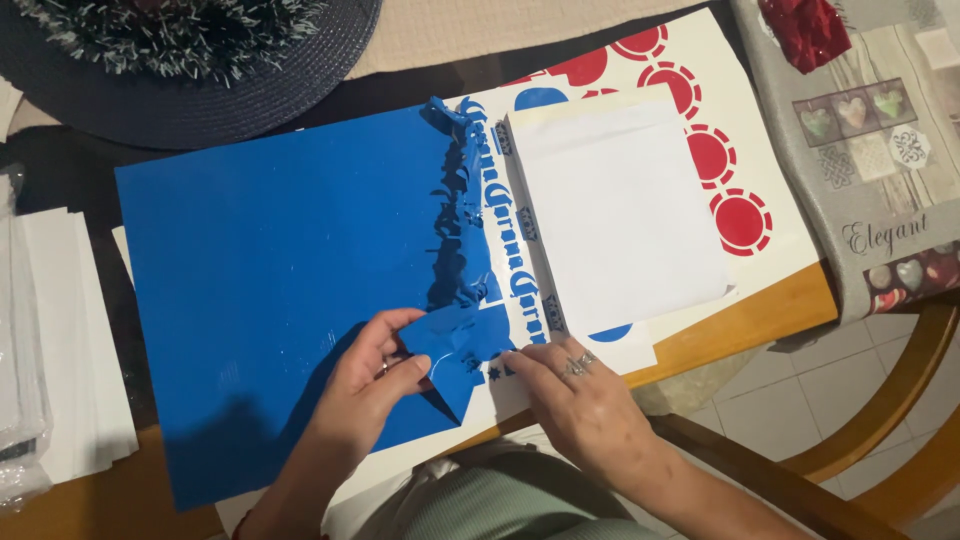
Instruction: Peeling excess vinyl material from a cut-out sticker design
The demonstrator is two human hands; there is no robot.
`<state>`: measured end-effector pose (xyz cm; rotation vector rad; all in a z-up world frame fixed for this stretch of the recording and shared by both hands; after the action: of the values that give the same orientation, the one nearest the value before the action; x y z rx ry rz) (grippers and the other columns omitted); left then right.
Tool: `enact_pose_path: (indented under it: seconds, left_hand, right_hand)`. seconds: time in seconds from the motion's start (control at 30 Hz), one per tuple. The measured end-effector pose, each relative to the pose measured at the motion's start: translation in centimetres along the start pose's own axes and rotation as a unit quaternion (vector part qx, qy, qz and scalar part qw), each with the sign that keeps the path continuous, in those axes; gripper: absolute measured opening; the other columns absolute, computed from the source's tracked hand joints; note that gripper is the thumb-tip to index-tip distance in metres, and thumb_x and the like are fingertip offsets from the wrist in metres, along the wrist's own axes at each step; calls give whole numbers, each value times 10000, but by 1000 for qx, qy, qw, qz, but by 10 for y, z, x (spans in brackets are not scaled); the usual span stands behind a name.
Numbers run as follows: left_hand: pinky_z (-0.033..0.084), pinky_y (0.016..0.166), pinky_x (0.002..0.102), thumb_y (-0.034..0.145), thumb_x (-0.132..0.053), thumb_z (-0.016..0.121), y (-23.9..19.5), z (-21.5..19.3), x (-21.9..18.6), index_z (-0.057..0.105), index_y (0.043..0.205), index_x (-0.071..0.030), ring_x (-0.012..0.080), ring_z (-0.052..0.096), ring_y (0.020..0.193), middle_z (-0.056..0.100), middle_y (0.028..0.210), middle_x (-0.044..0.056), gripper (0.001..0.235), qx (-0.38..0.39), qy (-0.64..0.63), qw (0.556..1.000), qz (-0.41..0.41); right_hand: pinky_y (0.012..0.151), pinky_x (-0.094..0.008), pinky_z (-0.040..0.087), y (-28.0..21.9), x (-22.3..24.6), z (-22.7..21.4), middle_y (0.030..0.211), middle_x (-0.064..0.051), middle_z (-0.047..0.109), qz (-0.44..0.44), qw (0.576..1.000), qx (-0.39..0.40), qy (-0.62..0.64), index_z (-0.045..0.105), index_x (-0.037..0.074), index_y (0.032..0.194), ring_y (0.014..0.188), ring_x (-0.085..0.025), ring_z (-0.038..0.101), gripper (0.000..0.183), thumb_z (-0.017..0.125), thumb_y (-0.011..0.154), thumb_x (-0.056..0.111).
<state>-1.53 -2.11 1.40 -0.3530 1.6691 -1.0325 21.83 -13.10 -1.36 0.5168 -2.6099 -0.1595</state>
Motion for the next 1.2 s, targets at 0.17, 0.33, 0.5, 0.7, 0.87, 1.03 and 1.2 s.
enact_pose_path:
  seconds: [0.17,0.33,0.5,0.7,0.87,1.03,1.2]
  left_hand:
    - [630,1102,459,993,-254,593,-6,-4,2,554,1572,-248,285,749,1322,752,1459,93,581,0,-5,1000,7]
    - [625,1126,481,987,-240,586,-15,-9,-1,563,1569,-241,316,747,1345,748,1470,110,583,-1,-12,1000,-12]
    - [640,1143,484,990,-206,611,-20,-14,0,605,1525,-215,329,761,1369,762,1473,113,535,-6,-16,999,-46]
    - [672,988,445,983,-146,660,-20,-23,-1,677,1347,-136,343,794,1083,783,1183,176,364,23,-10,997,-68]
    - [558,1154,480,877,-305,660,-12,-35,-5,658,1487,-250,288,642,1381,669,1520,86,612,56,57,997,-7]
    - [529,1230,519,956,-544,489,-9,-28,-45,574,1609,-317,294,607,1528,620,1655,33,696,18,117,992,-41]
    - [629,1103,355,963,-312,699,-3,-8,-74,777,1371,-177,200,812,1251,859,1346,37,436,32,136,990,-10]
  right_hand:
    - [862,-512,633,2,1,-2,1277,-208,684,-13,1000,6,1,655,36,1356,1104,-360,668,340,706,1024,87]
    - [870,-521,622,3,1,-5,1282,-210,690,-11,1000,15,-9,657,33,1366,1106,-360,667,352,706,1023,92]
    - [835,-495,633,8,-3,-4,1303,-201,674,-6,999,36,-10,581,42,1483,1089,-337,660,470,692,1031,109]
    - [773,-422,594,36,29,7,1043,-120,700,-18,996,69,-50,523,65,1577,863,-249,655,596,719,1062,293]
    - [702,-463,500,48,40,13,1064,-129,654,-43,997,43,-43,551,85,1568,863,-297,579,530,654,1093,294]
    - [692,-476,469,48,39,13,1080,-131,624,-50,997,53,-35,547,125,1563,859,-299,546,492,630,1107,289]
    - [757,-498,490,47,33,12,1135,-144,636,-52,996,63,-17,566,123,1535,923,-317,581,505,677,1088,329]
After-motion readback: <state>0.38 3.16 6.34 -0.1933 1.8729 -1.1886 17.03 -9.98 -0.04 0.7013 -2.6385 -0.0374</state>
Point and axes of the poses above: each hand's wrist, its own y-axis towards the middle knuckle, its own z-axis out of the palm, x = y × z, the point moved 1 cm from there along y, towards the middle knuckle
